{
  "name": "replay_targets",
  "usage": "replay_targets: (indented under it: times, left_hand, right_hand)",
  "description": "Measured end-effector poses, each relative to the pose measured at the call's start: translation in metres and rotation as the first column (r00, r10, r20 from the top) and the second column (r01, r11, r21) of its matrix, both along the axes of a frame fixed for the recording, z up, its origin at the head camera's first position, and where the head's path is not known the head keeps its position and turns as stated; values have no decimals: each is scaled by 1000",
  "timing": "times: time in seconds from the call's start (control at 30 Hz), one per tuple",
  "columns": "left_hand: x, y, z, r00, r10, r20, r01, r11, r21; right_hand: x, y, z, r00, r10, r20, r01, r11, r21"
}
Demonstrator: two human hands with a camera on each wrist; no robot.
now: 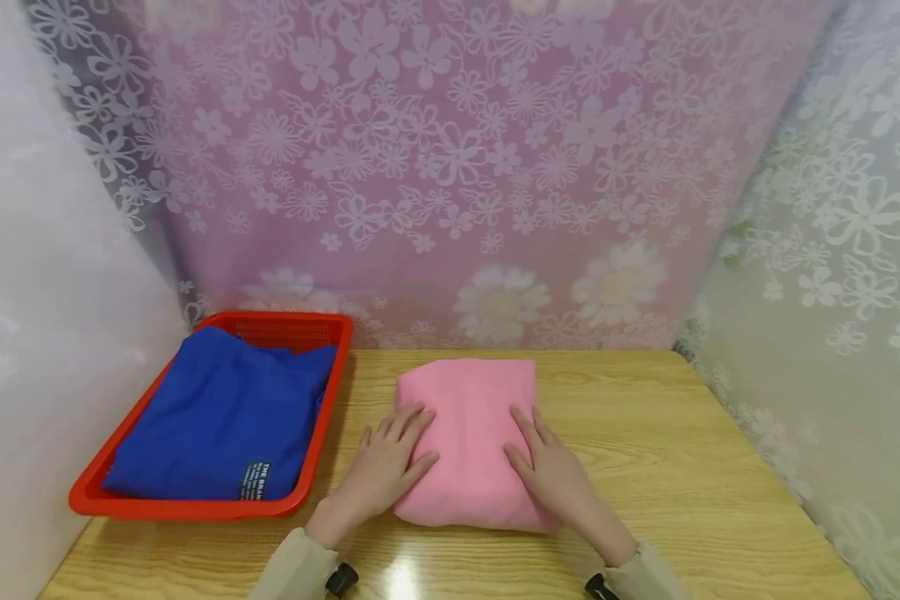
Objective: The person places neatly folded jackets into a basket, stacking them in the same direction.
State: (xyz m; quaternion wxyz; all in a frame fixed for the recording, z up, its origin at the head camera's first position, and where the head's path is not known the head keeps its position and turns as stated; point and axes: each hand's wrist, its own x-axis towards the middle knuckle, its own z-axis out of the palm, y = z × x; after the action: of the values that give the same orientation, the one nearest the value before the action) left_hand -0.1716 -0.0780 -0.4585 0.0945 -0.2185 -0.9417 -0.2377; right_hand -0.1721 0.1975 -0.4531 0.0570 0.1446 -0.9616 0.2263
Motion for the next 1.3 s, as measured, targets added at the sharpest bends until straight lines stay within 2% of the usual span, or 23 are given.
replay_targets:
  times: [0.13,0.27,0.37,0.43,0.47,0.53,0.67,0.7,0.73,0.8,0.93,1.03,1.17,1.3]
  left_hand:
    - [-3,-2,-7,997,27,70,-33,996,85]
    - [-6,-6,-12,978,37,204,-80,975,206]
    - [-6,-9,-14,957,31,287,-117,951,286]
    - [-7,-11,-14,947,25,320,-137,932,335]
    - [-7,-11,-15,944,14,330,-142,919,368]
    - [-10,-13,-16,925,-26,379,-165,871,463]
    - [-15,-15,-17,866,-124,484,-238,750,617]
    - [-15,-16,-18,849,-140,510,-261,728,634]
    - [-16,-17,-18,839,-145,524,-273,720,637]
    - [-17,-17,-18,829,-147,539,-282,723,631]
    - [-19,-18,-16,823,-166,542,-268,729,630]
    - [-20,-18,-17,815,-203,543,-256,714,651]
    - [-20,-17,-20,804,-251,539,-248,682,688]
    - [-18,-17,-23,802,-256,540,-272,648,711]
  right_hand:
    - [-5,19,-4,985,73,155,-50,988,-146]
    - [-7,33,0,926,170,337,-49,940,-339]
    - [-9,39,2,876,206,435,13,893,-449]
    - [-10,43,3,860,216,463,54,862,-503]
    - [-11,44,2,853,222,472,80,839,-539]
    - [-14,46,1,840,240,487,133,778,-614]
    - [-22,48,-1,799,308,516,228,639,-735]
    - [-24,49,-1,787,327,523,242,617,-749]
    - [-26,49,-1,775,346,528,249,601,-759]
    - [-29,50,-1,762,370,532,251,588,-769]
    - [-33,52,-1,744,400,535,247,578,-777]
    - [-34,53,-2,729,423,538,250,567,-785]
    - [-35,55,-2,703,464,539,236,563,-792]
    - [-37,56,-1,657,527,538,232,539,-810]
